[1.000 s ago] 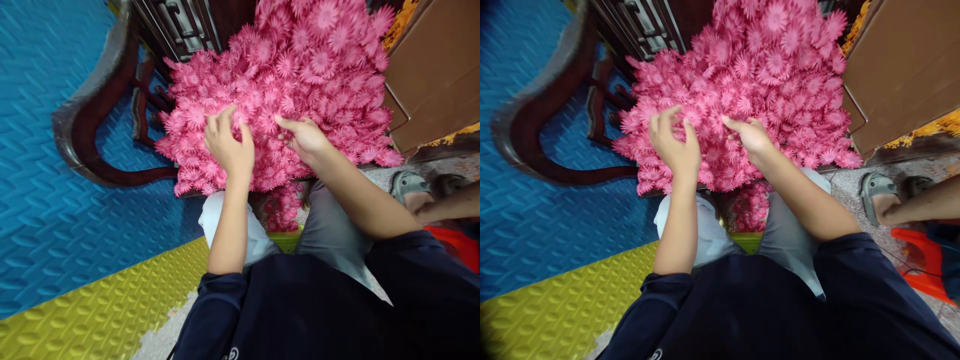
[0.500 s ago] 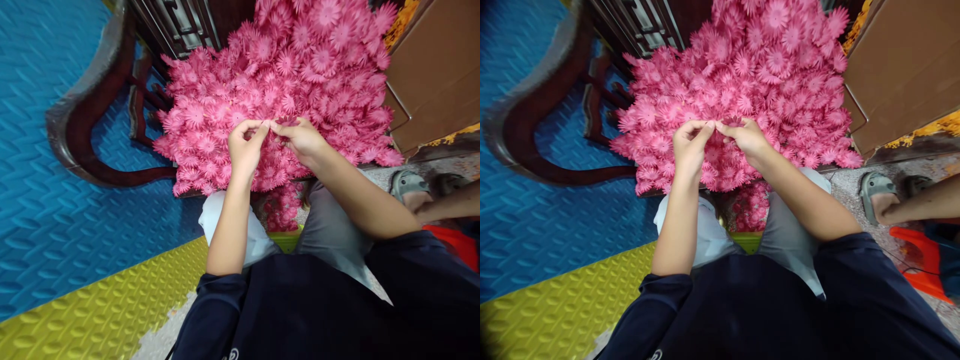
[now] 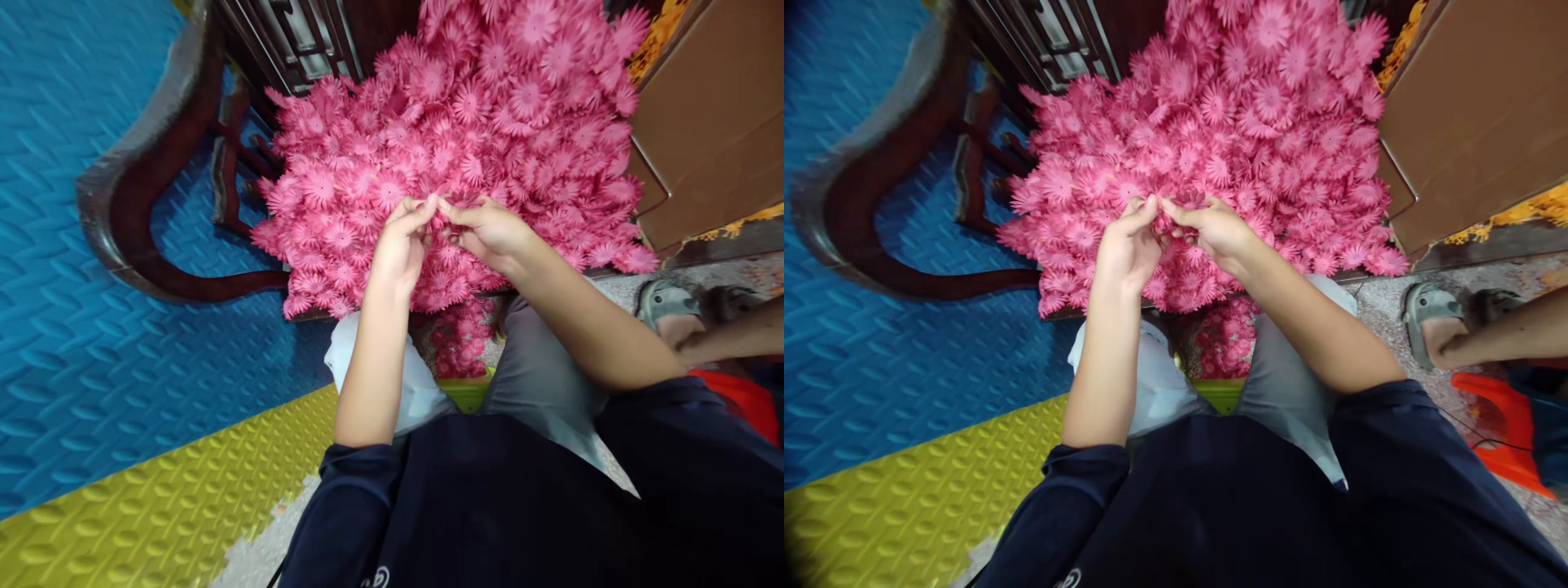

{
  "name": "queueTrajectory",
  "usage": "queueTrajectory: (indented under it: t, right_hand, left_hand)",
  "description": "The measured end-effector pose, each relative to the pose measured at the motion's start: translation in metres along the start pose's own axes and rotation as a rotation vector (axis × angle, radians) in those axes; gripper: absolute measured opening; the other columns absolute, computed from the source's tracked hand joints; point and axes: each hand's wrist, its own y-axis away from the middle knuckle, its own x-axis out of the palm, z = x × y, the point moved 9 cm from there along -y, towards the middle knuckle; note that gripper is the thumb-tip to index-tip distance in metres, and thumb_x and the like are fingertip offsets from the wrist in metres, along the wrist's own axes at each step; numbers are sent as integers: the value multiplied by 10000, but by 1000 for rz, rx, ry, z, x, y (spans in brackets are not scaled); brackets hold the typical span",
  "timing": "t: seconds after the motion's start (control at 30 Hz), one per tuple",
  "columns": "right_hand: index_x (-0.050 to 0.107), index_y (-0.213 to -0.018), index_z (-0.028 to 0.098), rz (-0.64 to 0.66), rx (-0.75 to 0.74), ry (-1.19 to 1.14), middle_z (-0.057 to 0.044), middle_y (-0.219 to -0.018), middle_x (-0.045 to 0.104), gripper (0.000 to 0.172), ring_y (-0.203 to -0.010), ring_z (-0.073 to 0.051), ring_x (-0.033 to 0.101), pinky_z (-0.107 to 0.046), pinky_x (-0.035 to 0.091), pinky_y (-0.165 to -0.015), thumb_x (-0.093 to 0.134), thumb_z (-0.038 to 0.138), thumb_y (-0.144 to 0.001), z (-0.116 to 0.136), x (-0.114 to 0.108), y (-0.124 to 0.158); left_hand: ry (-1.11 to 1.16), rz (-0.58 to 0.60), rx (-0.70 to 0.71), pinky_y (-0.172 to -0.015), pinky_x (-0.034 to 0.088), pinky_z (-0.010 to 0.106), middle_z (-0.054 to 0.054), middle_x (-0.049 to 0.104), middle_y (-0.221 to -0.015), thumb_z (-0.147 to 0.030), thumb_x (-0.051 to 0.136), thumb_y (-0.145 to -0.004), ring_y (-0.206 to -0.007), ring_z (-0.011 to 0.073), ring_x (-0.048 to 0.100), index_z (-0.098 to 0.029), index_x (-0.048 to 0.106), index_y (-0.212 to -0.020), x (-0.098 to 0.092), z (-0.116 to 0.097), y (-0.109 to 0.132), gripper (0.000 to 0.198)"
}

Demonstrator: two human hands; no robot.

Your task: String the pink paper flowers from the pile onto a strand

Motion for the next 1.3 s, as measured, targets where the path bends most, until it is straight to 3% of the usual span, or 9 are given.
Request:
queueTrajectory:
  t: [0.13,0.23,0.33,0.43,0.6,0.77,0.93,1.07,1.3]
  right_hand:
    - [616,-729,171,-10,-55,89,15,-706,624,72,-676,-78,557,-239,514,-714,681,156,-758,7,1,3]
    - [604,-735,167,-38,-55,81,5,-730,627,71,-701,-80,571,-245,535,-748,648,142,-785,10,0,6]
    - [598,-724,163,-40,-44,42,0,-751,626,89,-711,-83,577,-270,542,-781,638,125,-794,11,-1,5]
    - [590,-711,162,-22,-39,31,-4,-752,617,109,-723,-91,578,-287,541,-778,667,157,-787,9,-4,1]
    - [588,-721,175,-8,-62,72,-5,-755,630,193,-732,-106,588,-294,548,-735,764,252,-707,6,-7,-4]
    - [628,-735,178,40,-145,160,-1,-709,629,288,-712,-110,584,-276,529,-707,812,376,-635,12,1,0]
    - [683,-742,178,65,-231,140,18,-719,652,397,-652,-76,563,-236,500,-655,808,509,-563,18,2,1]
    - [720,-739,193,57,-281,151,18,-745,688,345,-647,-72,568,-224,485,-629,835,448,-538,22,2,2]
    - [728,-743,200,-35,-322,148,22,-738,693,277,-633,-71,554,-232,451,-628,830,372,-552,24,-1,3]
  left_hand:
    - [24,9,-9,-919,486,348,31,651,-829,-321,587,-887,-1039,211,642,-172,588,-752,2,0,0,200]
    - [-65,15,49,-909,502,343,44,672,-869,-421,555,-895,-1084,223,630,-181,626,-809,0,-3,-3,264]
    - [-210,-20,136,-836,526,324,45,670,-846,-455,608,-854,-1038,216,646,-191,649,-821,-8,-9,-5,269]
    - [-302,-50,119,-779,523,324,47,652,-829,-436,649,-828,-983,216,658,-199,664,-832,-14,-10,-6,237]
    - [-255,-31,35,-747,505,313,28,614,-777,-369,658,-830,-917,191,648,-196,646,-783,-13,-7,-5,180]
    - [-267,-108,113,-716,489,279,5,560,-680,-305,678,-805,-803,147,613,-178,563,-632,-15,-15,-2,243]
    - [-204,-154,198,-739,474,248,-24,587,-639,-164,712,-729,-684,96,580,-174,587,-602,-12,-25,3,178]
    - [-189,-223,245,-733,466,224,-46,597,-594,-63,684,-694,-625,71,563,-181,638,-590,-13,-31,7,163]
    - [-134,-197,218,-695,421,208,-38,602,-623,-43,661,-690,-622,66,532,-171,639,-581,-10,-29,7,169]
